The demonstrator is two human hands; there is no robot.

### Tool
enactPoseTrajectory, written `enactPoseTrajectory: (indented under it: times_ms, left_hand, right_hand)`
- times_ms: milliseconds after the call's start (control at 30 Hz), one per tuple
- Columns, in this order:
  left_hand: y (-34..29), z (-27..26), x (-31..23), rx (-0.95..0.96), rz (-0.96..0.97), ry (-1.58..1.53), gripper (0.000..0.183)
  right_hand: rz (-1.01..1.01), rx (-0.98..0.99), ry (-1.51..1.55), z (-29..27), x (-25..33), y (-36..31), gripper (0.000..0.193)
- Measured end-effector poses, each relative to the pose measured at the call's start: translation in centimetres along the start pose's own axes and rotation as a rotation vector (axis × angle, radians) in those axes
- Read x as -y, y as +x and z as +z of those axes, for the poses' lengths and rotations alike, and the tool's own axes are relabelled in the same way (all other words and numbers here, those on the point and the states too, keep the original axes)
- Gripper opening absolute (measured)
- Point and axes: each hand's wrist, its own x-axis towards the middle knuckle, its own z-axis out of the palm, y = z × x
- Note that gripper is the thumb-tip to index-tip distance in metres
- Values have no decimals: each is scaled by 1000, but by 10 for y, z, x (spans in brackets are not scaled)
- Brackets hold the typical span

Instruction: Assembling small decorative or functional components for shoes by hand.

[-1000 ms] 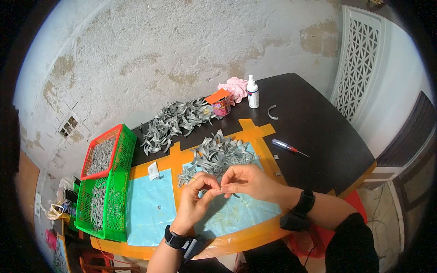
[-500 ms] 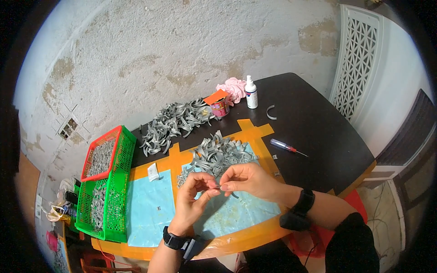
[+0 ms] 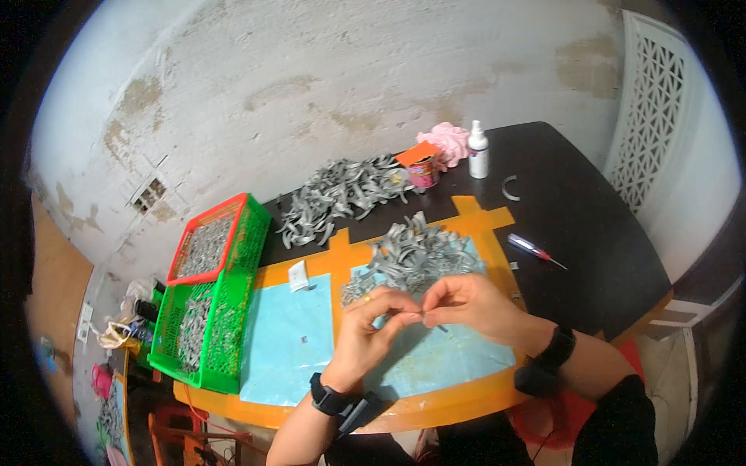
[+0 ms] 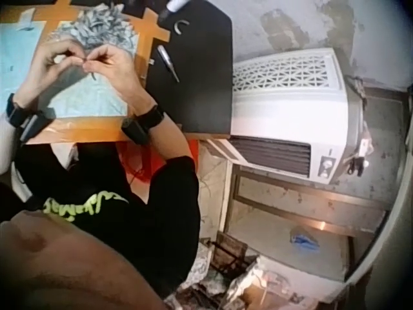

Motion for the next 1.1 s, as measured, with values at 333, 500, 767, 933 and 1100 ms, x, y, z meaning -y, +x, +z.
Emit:
enactPoseTrajectory:
  times_ms: [333, 500, 767, 933, 1100]
  left_hand:
    - [0, -1, -7, 31, 46, 9, 7]
    - [-3, 1, -7, 75, 3, 16, 9]
    - [-1, -48, -4, -470, -23, -292, 4]
    - [-17, -148, -5, -995, 100, -426, 9]
    - [-111, -296, 51, -1238, 213, -944, 12]
  right_hand:
    - [27, 18, 25, 3, 7, -3, 9]
    - [23, 26, 63, 6, 6, -4, 9]
    - [-164, -248, -367, -27, 18, 12, 11]
    - [-538, -128, -1017, -40, 10, 12, 15]
    - [-400, -213, -1069, -16, 6, 7, 17]
